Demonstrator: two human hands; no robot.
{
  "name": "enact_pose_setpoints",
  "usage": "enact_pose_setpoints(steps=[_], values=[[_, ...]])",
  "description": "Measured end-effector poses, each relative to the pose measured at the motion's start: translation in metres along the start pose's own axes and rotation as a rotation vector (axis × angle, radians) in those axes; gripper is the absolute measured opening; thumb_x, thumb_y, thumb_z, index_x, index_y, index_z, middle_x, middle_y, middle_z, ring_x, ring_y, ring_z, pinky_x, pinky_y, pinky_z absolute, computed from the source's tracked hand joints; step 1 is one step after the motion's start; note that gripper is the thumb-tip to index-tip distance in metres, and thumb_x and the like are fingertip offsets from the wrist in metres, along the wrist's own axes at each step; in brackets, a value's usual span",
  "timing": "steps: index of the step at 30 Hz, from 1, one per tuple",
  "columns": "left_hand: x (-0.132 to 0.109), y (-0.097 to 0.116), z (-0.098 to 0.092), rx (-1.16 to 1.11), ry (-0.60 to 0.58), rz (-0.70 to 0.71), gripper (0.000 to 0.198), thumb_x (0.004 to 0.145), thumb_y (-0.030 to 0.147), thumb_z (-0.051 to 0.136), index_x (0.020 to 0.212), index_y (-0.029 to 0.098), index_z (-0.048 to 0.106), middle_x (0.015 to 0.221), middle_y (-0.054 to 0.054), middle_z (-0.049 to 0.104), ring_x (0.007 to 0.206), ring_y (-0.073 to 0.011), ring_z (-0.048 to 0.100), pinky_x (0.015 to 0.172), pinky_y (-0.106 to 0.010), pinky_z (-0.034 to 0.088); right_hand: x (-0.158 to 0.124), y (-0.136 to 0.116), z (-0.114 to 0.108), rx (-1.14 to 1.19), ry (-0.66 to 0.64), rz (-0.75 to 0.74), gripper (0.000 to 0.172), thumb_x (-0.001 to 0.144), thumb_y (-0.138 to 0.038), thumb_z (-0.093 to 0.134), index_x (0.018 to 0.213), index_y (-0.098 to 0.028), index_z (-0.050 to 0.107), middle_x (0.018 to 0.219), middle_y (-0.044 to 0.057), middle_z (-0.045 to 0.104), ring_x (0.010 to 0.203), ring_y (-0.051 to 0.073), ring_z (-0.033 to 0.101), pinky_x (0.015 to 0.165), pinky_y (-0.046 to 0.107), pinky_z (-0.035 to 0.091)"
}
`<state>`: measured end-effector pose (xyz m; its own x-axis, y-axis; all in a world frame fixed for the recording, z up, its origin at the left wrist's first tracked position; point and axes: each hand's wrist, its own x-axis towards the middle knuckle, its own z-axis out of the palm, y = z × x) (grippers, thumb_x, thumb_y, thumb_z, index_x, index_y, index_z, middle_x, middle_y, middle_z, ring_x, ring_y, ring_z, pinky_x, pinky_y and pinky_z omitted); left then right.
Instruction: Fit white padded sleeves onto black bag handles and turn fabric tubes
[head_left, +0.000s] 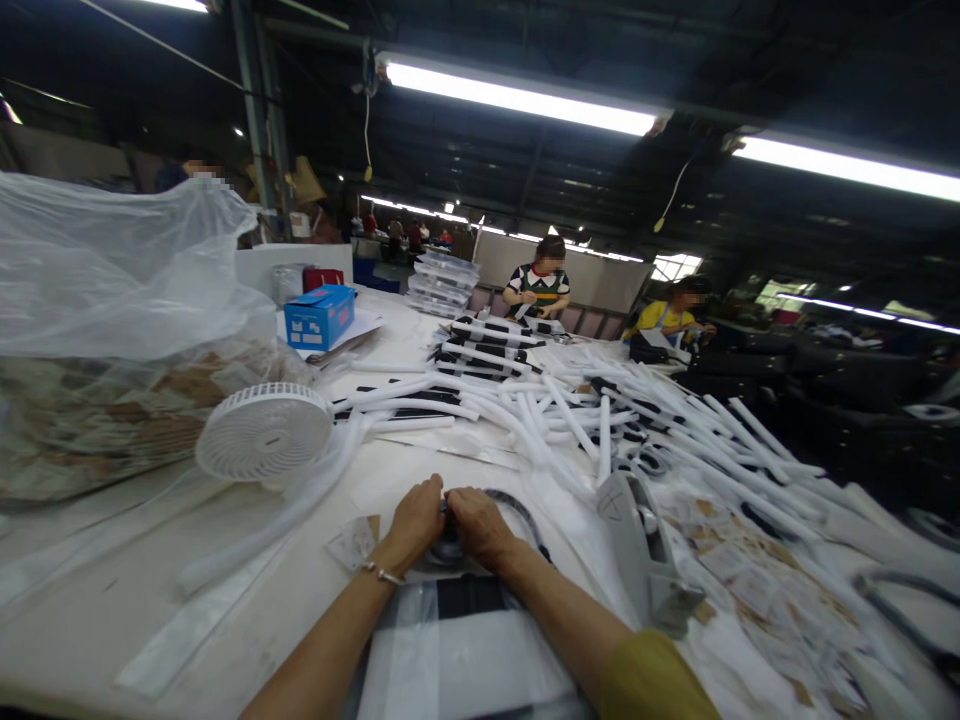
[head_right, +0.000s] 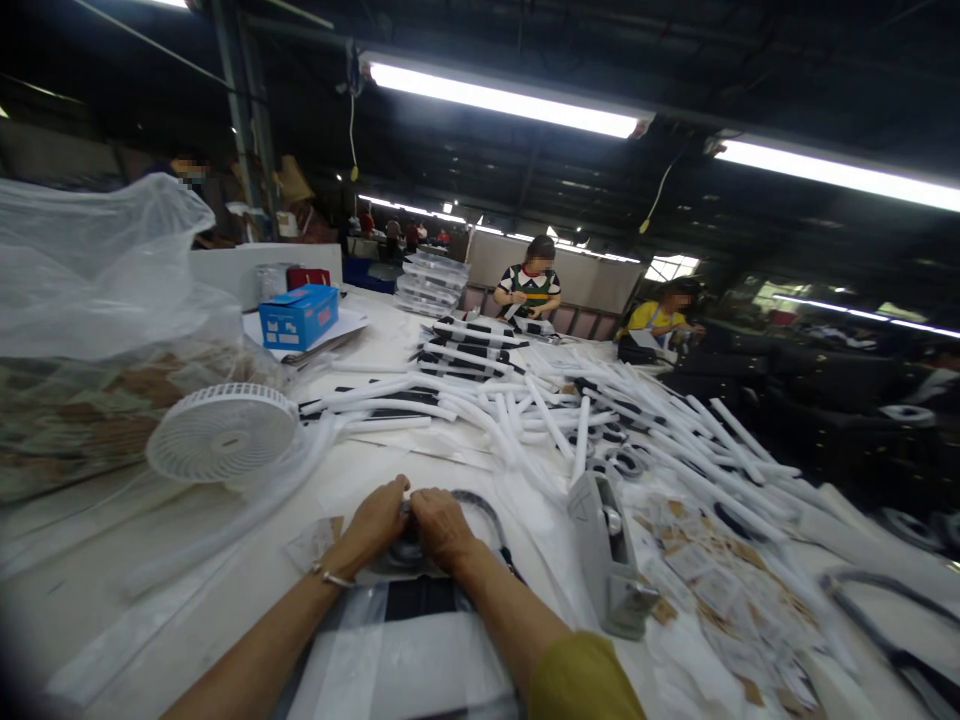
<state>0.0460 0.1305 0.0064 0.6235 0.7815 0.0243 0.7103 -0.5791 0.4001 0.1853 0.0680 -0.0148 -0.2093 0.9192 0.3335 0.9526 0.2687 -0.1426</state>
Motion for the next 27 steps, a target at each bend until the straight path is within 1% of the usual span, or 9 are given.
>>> enact_pose_setpoints(steps=[3,6,10,15,19,21,23,25,27], values=[[0.001,0.000,-0.004,-0.009,-0.036,0.020,0.038,0.081,0.008,0.047,0.118,0.010,0.048,0.107,-0.015,0.066,0.107,-0.0249,0.059,0.090,-0.033,0.040,0.000,-0.002,-0.001,-0.019,-0.015,0.034,0.012,0.079,-0.007,0.050,0.084,-0.017,0.056,0.085,0.008,0.064,0.078,0.021,0.054,0.074,0.032,0.040],[0.003,-0.002,-0.008,-0.033,-0.074,0.035,0.036,0.077,0.007,0.051,0.112,0.014,0.051,0.104,-0.013,0.068,0.101,-0.0238,0.062,0.086,-0.032,0.042,0.000,-0.005,-0.002,-0.032,-0.021,0.057,0.013,0.078,-0.008,0.051,0.087,-0.016,0.057,0.087,0.009,0.064,0.080,0.022,0.054,0.073,0.033,0.039],[0.004,-0.007,-0.010,-0.081,-0.089,0.024,0.043,0.071,0.003,0.052,0.110,0.018,0.051,0.102,-0.009,0.069,0.096,-0.0206,0.065,0.078,-0.027,0.044,0.000,-0.008,-0.004,-0.036,-0.018,0.086,0.015,0.080,-0.012,0.052,0.093,-0.015,0.058,0.089,0.009,0.065,0.082,0.023,0.055,0.075,0.033,0.039],[0.001,-0.010,-0.004,-0.145,-0.058,0.004,0.045,0.073,0.002,0.048,0.114,0.020,0.047,0.101,-0.007,0.069,0.095,-0.0193,0.065,0.076,-0.026,0.043,0.003,-0.006,-0.005,-0.022,-0.007,0.072,0.033,0.080,-0.014,0.056,0.112,-0.017,0.057,0.102,0.009,0.067,0.092,0.023,0.058,0.081,0.033,0.040],[0.001,-0.014,-0.003,-0.199,-0.055,0.007,0.055,0.069,0.002,0.054,0.119,0.021,0.043,0.103,-0.003,0.068,0.095,-0.0172,0.065,0.079,-0.024,0.044,0.005,-0.002,-0.001,-0.028,-0.024,0.028,0.021,0.080,-0.016,0.058,0.100,-0.019,0.064,0.093,0.005,0.070,0.086,0.020,0.060,0.078,0.031,0.040],[0.004,-0.018,-0.004,-0.217,-0.055,-0.002,0.050,0.073,0.009,0.059,0.119,0.021,0.044,0.105,-0.003,0.067,0.091,-0.0158,0.065,0.078,-0.024,0.045,0.004,-0.002,0.000,-0.046,-0.015,0.016,0.015,0.081,-0.017,0.059,0.094,-0.018,0.065,0.086,0.006,0.069,0.080,0.020,0.060,0.074,0.030,0.039],[0.008,-0.024,-0.006,-0.216,-0.041,-0.028,0.036,0.082,0.020,0.058,0.117,0.018,0.047,0.108,-0.005,0.065,0.091,-0.0158,0.064,0.079,-0.026,0.047,0.003,-0.002,0.000,-0.070,0.012,0.000,0.010,0.081,-0.019,0.060,0.090,-0.017,0.064,0.084,0.007,0.068,0.078,0.021,0.058,0.071,0.031,0.039],[0.014,-0.030,-0.007,-0.191,-0.027,-0.062,0.024,0.091,0.029,0.051,0.111,0.016,0.053,0.106,-0.007,0.064,0.092,-0.0176,0.063,0.082,-0.032,0.048,0.001,-0.003,0.000,-0.088,0.049,-0.030,0.010,0.082,-0.020,0.060,0.091,-0.017,0.063,0.086,0.008,0.067,0.079,0.021,0.057,0.072,0.031,0.038],[0.019,-0.036,-0.007,-0.161,-0.041,-0.065,0.026,0.094,0.036,0.051,0.108,0.015,0.057,0.104,-0.007,0.064,0.092,-0.0194,0.062,0.083,-0.039,0.050,0.000,-0.004,-0.002,-0.099,0.089,-0.064,0.010,0.084,-0.019,0.059,0.094,-0.017,0.062,0.088,0.007,0.066,0.081,0.021,0.056,0.074,0.031,0.038]])
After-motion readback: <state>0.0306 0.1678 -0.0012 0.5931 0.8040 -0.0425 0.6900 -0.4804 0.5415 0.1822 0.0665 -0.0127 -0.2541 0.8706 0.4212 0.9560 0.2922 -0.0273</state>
